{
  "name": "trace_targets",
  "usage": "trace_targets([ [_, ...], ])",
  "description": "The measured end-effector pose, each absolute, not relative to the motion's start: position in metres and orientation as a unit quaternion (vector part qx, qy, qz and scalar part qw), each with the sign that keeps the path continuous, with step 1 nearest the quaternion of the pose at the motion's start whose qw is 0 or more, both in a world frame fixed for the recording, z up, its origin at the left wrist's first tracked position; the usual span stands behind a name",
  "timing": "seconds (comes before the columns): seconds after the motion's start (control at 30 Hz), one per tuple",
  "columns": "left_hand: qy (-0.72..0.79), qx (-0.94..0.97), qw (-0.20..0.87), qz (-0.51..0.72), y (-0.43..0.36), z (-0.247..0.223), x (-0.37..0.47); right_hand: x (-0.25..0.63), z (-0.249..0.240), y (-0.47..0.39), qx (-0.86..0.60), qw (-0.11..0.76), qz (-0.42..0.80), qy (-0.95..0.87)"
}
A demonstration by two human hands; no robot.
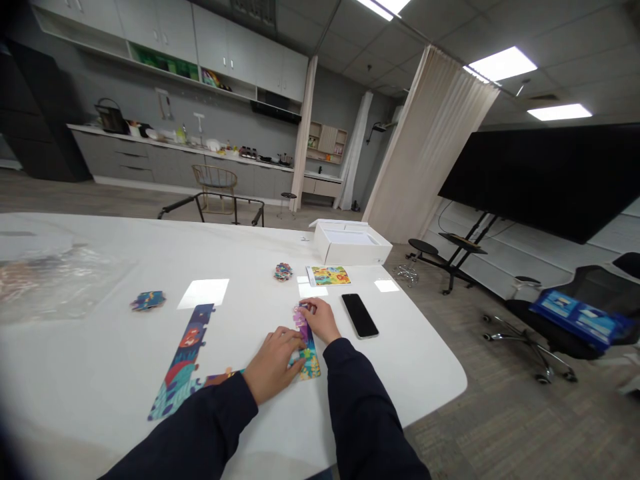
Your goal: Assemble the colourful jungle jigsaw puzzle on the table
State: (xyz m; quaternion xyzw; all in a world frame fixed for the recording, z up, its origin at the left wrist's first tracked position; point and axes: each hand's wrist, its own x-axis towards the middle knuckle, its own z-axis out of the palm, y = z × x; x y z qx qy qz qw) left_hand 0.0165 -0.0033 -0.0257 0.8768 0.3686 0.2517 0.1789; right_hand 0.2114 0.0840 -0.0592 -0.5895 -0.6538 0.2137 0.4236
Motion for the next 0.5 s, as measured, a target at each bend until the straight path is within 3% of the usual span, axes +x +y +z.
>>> trace_targets([
  [0.5, 0.388, 0.872, 0.19, 0.229, -0.0054, -0.0211, 0.017, 0.2126, -0.0613, 0.0842, -0.584, 0.438, 0.157, -0.665],
])
